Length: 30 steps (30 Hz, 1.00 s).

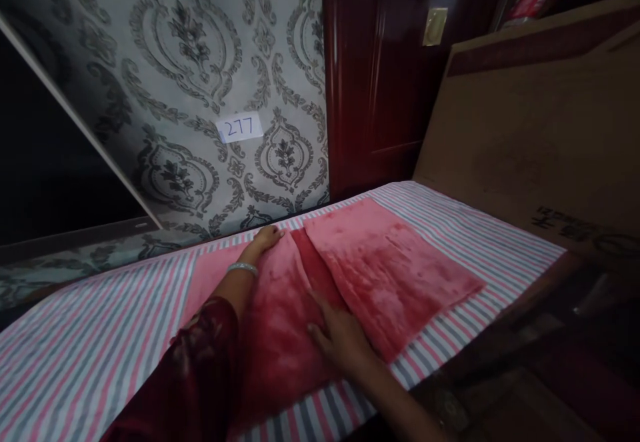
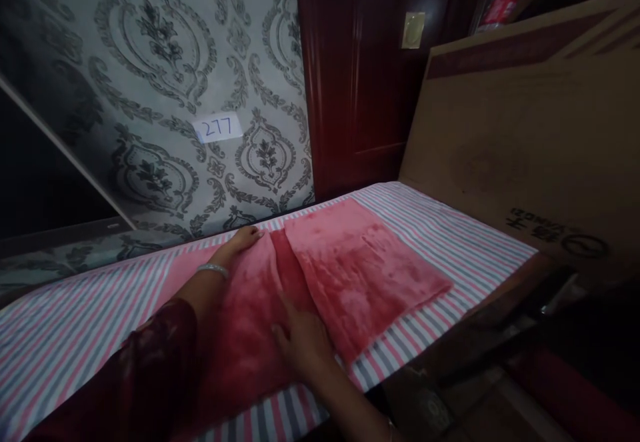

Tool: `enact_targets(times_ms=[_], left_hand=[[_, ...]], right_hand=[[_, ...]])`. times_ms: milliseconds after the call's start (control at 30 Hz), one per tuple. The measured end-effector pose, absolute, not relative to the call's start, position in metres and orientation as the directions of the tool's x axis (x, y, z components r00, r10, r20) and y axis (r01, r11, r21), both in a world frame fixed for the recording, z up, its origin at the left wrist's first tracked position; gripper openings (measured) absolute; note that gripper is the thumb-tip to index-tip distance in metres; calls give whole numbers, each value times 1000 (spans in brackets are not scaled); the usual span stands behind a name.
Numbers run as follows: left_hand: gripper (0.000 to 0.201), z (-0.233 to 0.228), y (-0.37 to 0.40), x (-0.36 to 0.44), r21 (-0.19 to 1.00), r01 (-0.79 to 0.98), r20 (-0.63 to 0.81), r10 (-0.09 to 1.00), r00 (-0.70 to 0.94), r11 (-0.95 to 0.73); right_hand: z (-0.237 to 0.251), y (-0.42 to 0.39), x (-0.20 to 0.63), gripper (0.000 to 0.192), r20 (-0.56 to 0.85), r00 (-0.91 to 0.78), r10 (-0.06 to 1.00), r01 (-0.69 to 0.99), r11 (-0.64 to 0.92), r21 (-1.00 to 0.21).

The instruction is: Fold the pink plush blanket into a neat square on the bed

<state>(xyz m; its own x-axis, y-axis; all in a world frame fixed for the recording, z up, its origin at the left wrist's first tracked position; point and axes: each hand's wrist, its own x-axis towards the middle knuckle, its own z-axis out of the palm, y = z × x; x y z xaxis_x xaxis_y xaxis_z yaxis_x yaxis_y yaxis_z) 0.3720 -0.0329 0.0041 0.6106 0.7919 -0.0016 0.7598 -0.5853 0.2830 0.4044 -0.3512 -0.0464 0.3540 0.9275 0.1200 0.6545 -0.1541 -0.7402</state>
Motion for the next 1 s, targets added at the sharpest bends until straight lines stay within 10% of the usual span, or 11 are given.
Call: enact_targets(times_ms=[167,700,1000], left_hand=[[25,5,-25,377,335,701,114,765,633,-630],[36,0,-29,381,245,702,108,739,665,-668],[63,12,-92,448,89,425,99,433,896,-901]], right_hand=[[-53,-354,406,56,272,333,903,603,18,-797],[-24,-381,423,49,155,300,941,772,-144,-620],[-23,-391,485,59,297,349,889,903,-234,-360]])
